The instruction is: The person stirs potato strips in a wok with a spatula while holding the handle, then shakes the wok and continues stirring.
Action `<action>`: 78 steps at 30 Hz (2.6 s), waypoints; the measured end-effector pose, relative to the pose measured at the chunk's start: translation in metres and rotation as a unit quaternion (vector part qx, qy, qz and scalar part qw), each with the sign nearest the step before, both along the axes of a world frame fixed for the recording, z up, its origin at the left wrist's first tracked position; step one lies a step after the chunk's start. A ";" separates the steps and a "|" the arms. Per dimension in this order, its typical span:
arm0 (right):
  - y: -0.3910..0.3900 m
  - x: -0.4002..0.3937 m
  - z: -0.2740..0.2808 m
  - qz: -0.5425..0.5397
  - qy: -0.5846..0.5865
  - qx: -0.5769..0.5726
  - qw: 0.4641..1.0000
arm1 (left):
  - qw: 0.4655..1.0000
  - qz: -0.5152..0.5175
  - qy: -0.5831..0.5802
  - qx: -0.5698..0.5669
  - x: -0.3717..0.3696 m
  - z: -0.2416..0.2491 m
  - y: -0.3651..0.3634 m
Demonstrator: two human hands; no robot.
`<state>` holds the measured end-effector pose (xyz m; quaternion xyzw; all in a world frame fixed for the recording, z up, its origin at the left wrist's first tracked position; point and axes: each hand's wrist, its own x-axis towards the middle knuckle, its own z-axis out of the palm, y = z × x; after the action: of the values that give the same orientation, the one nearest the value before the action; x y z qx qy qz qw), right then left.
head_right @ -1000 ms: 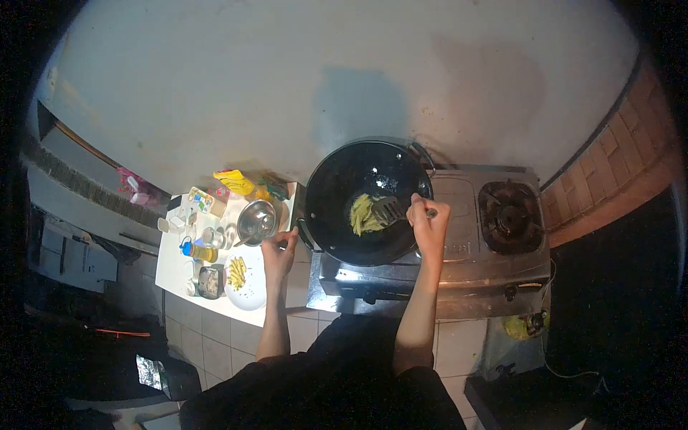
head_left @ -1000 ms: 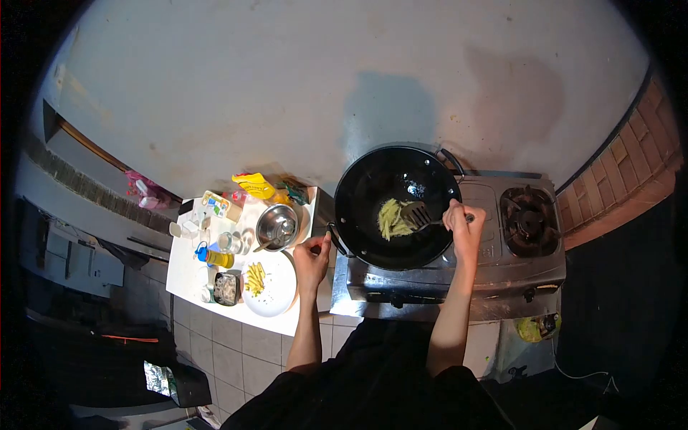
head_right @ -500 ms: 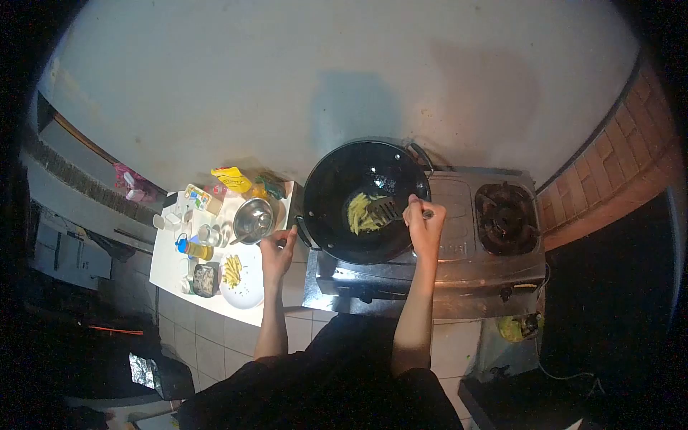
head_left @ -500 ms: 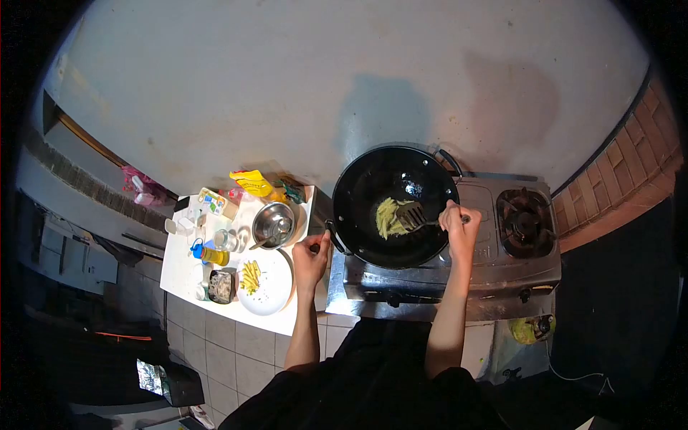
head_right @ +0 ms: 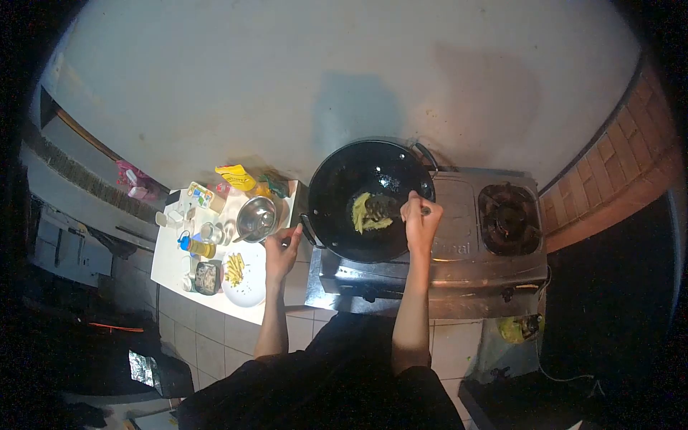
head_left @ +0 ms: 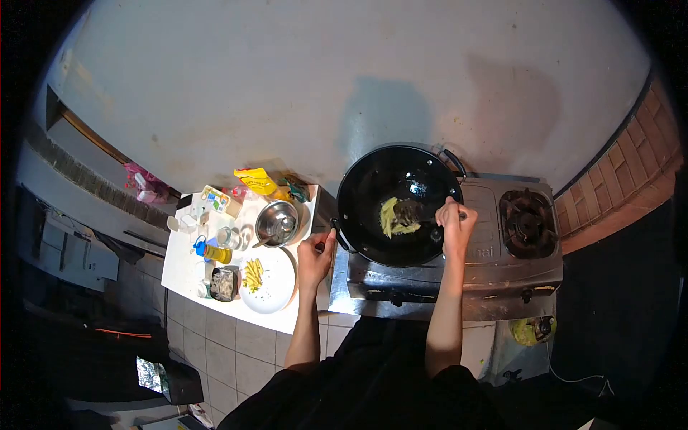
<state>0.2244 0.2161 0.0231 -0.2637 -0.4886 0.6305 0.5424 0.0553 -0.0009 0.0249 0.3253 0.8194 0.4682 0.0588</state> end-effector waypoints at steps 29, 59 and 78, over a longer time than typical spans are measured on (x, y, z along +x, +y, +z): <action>-0.008 -0.003 0.011 0.147 -0.084 0.098 0.981 | 0.999 -0.004 -0.019 -0.028 0.001 0.000 -0.003; 0.004 0.010 0.014 0.103 -0.044 0.089 0.990 | 1.000 0.011 0.012 0.013 0.007 0.000 -0.001; 0.000 0.002 0.025 0.141 -0.233 0.200 0.941 | 0.999 0.030 0.006 0.019 0.011 -0.004 -0.005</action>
<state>0.2259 0.2165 0.0478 -0.2179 -0.7494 0.5107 0.3608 0.0660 -0.0058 0.0204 0.3041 0.8200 0.4837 0.0338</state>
